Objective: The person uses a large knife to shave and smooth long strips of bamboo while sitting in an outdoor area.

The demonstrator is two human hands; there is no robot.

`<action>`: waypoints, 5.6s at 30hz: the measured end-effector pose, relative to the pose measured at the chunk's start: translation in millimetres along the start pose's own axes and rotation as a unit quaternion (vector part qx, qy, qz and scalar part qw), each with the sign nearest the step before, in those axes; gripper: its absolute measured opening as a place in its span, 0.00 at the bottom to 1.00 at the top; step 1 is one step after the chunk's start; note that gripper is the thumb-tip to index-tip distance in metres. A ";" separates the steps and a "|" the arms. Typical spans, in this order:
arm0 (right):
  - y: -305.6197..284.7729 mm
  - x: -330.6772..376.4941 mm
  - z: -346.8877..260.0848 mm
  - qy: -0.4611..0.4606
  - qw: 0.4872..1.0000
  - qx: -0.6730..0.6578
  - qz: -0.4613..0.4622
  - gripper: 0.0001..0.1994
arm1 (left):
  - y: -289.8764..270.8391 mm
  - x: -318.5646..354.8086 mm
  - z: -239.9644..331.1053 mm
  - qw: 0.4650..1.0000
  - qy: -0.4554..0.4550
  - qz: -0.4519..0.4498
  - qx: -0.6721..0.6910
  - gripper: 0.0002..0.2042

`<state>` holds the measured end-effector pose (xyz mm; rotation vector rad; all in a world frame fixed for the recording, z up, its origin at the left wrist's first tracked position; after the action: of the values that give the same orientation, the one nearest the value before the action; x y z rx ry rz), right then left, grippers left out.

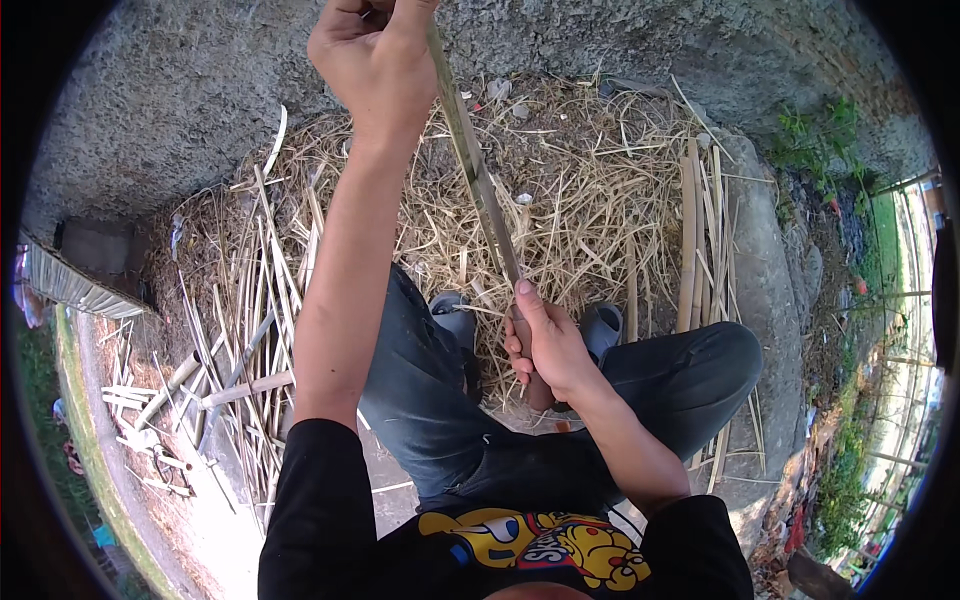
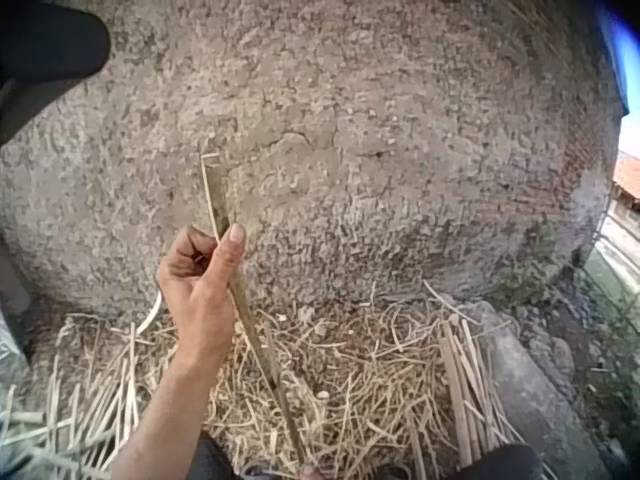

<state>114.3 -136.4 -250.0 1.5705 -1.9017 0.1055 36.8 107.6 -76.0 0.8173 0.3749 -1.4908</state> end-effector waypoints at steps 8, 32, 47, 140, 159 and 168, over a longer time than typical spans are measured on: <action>35.6 0.1 -48.1 -0.169 0.984 -0.007 -0.051 0.33 | 2.4 11.2 16.5 0.998 -0.038 -0.045 0.030 0.18; -57.5 -129.9 172.7 0.057 0.969 0.182 0.159 0.38 | -38.7 1.9 -4.5 0.975 -0.054 -0.065 0.207 0.13; -28.6 -177.5 163.5 -0.124 0.952 0.249 0.132 0.37 | -58.0 -4.1 -0.2 0.995 0.022 0.059 0.071 0.16; -79.1 -176.1 230.2 0.041 0.969 0.196 0.143 0.36 | -93.9 -6.1 -11.9 0.996 0.062 0.001 -0.068 0.27; 1.8 -116.1 104.3 0.003 0.998 0.056 0.029 0.32 | -101.5 -5.9 -6.1 0.999 0.036 0.007 -0.038 0.27; -58.9 -152.7 172.6 0.055 0.984 0.129 0.109 0.33 | -95.5 -5.4 -21.2 0.999 0.036 -0.021 -0.005 0.27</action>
<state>102.0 -101.9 -485.0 1.4773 -2.0297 0.5418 -50.1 136.9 -110.5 0.8607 0.4557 -1.5002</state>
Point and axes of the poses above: each hand's wrist, its own x-axis away from the middle knuckle, its own y-axis out of the palm, z = x × y, the point moved 4 cm from there along -x, towards the middle knuckle, and after that the axes turned 5 degrees about -y, right-handed, at the moved point
